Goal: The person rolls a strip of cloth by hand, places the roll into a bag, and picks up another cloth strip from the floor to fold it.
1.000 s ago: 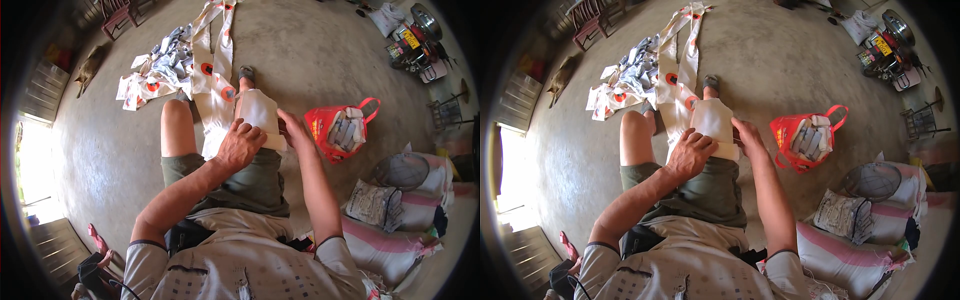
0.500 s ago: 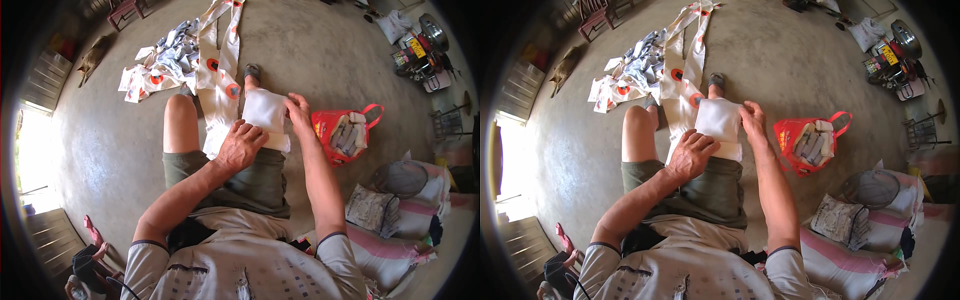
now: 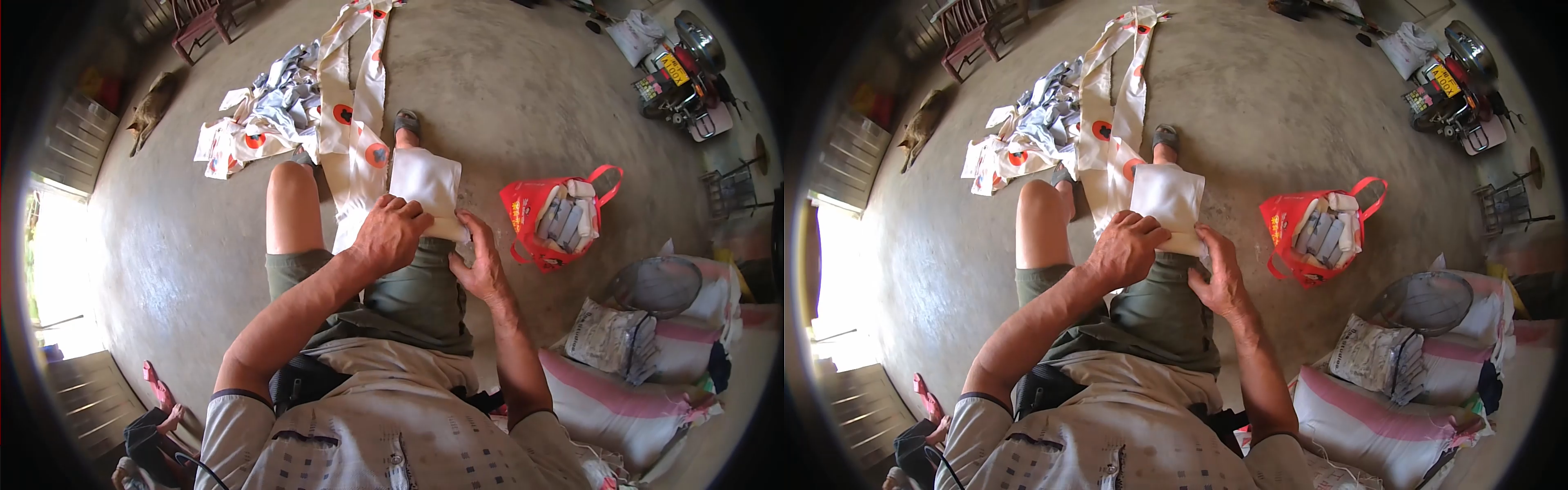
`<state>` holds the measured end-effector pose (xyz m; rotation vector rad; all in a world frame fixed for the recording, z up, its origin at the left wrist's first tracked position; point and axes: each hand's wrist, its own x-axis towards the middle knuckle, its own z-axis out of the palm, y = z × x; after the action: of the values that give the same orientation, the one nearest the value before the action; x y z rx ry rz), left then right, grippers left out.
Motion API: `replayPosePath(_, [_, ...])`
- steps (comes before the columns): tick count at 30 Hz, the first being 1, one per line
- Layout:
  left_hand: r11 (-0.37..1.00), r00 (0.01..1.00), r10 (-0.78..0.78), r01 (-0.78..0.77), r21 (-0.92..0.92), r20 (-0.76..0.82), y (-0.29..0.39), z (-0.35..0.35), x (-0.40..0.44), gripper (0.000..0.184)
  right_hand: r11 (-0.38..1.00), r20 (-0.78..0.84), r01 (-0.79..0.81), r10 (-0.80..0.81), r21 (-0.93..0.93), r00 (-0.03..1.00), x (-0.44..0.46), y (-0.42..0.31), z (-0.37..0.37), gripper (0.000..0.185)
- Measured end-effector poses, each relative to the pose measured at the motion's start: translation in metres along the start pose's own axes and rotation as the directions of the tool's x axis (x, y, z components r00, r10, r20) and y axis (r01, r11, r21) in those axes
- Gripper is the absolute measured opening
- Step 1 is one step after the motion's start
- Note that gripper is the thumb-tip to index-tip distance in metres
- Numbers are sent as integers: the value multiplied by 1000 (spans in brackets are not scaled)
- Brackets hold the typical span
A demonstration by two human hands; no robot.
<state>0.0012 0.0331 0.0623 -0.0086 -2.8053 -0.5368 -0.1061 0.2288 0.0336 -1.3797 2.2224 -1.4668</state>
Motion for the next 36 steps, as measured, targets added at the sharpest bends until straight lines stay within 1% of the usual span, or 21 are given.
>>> replayPosePath(1, [1000, 1000, -7, 7, -10, 18, -1, -2, 2, 29, 1000, -40, 0, 0, -4, 999, -1, 3, 4, 60])
replayPosePath(4, [998, 992, -36, 41, -44, 120, -6, -6, 7, 26, 994, -75, 64, -71, -89, 995, 5, 12, 10, 49])
replayPosePath(7, [1000, 993, -7, 9, -14, 117, -11, -7, 13, 24, 994, -97, 32, -43, -107, 994, 10, 16, 12, 38])
replayPosePath(10, [989, 970, -83, 108, -98, 227, -18, -12, 23, 25, 995, -130, -41, 29, -89, 991, 12, 17, 14, 35])
replayPosePath(13, [960, 931, -176, 235, -156, 320, -25, -18, 30, 27, 993, -124, -91, 81, -73, 989, 14, 16, 13, 35])
replayPosePath(16, [929, 933, -190, 271, -252, 305, -35, -22, 33, 30, 990, -130, -93, 80, -102, 988, 17, 18, 14, 36])
replayPosePath(17, [906, 931, -196, 293, -307, 309, -39, -24, 32, 31, 989, -112, -114, 103, -94, 988, 18, 18, 14, 37])
replayPosePath(20, [791, 892, -308, 433, -432, 331, -44, -31, 29, 33, 983, -76, -173, 168, -62, 983, 20, 22, 13, 37])
replayPosePath(21, [778, 894, -312, 435, -453, 323, -45, -32, 27, 36, 981, -73, -187, 184, -45, 980, 20, 24, 14, 37])
replayPosePath(25, [777, 886, -387, 462, -427, 255, -49, -20, 22, 39, 970, -81, -240, 238, -20, 968, 24, 30, 16, 38])
replayPosePath(28, [766, 862, -452, 507, -395, 229, -51, -14, 21, 43, 934, -70, -358, 357, -5, 932, 27, 30, 18, 35])
replayPosePath(30, [754, 837, -501, 546, -365, 219, -54, -10, 21, 46, 918, -69, -393, 395, 41, 916, 30, 28, 20, 34])
replayPosePath(34, [672, 789, -591, 596, -440, 167, -61, 2, 18, 59, 871, -58, -466, 479, 154, 876, 33, 37, 28, 33])
replayPosePath(36, [610, 752, -638, 626, -486, 168, -64, 6, 15, 63, 874, -97, -451, 473, 182, 876, 34, 42, 33, 34])
